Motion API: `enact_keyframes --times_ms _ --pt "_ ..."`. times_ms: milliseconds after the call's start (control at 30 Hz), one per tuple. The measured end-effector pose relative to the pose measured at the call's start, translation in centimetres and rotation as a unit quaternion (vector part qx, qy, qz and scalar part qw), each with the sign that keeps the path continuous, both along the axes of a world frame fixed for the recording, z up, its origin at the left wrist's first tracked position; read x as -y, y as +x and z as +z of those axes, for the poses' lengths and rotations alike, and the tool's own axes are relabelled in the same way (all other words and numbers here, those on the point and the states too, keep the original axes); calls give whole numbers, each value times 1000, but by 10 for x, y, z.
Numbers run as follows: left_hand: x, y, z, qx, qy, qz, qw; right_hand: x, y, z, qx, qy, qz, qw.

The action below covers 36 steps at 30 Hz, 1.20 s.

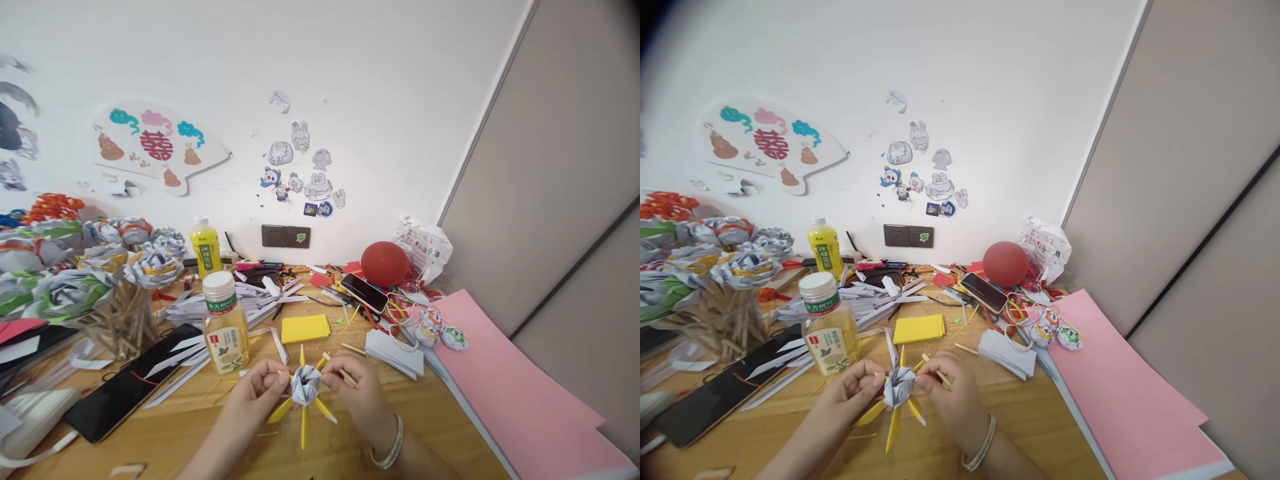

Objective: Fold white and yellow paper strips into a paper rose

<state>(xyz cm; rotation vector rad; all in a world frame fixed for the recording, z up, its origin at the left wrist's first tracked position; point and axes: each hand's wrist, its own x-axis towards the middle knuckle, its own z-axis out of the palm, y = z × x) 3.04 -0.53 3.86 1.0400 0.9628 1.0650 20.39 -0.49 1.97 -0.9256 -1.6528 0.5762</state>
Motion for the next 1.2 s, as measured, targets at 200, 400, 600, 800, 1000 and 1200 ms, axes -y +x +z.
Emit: enact_keyframes --times_ms 200,400,600,800,1000,1200 --pt "-2 -1 1 -18 -16 24 999 5 9 7 9 14 21 1000" --pt "-4 -1 2 -8 2 41 999 9 8 5 56 -31 96 993" --pt "-2 1 4 -6 6 56 998 8 2 2 103 -31 31 994" --pt "-2 -1 2 -29 35 45 998 9 -1 2 123 -20 38 991" --pt "-1 0 0 -30 30 34 999 10 1 6 217 135 10 967" --pt "0 0 0 -45 13 32 998 9 3 1 304 275 -52 911"
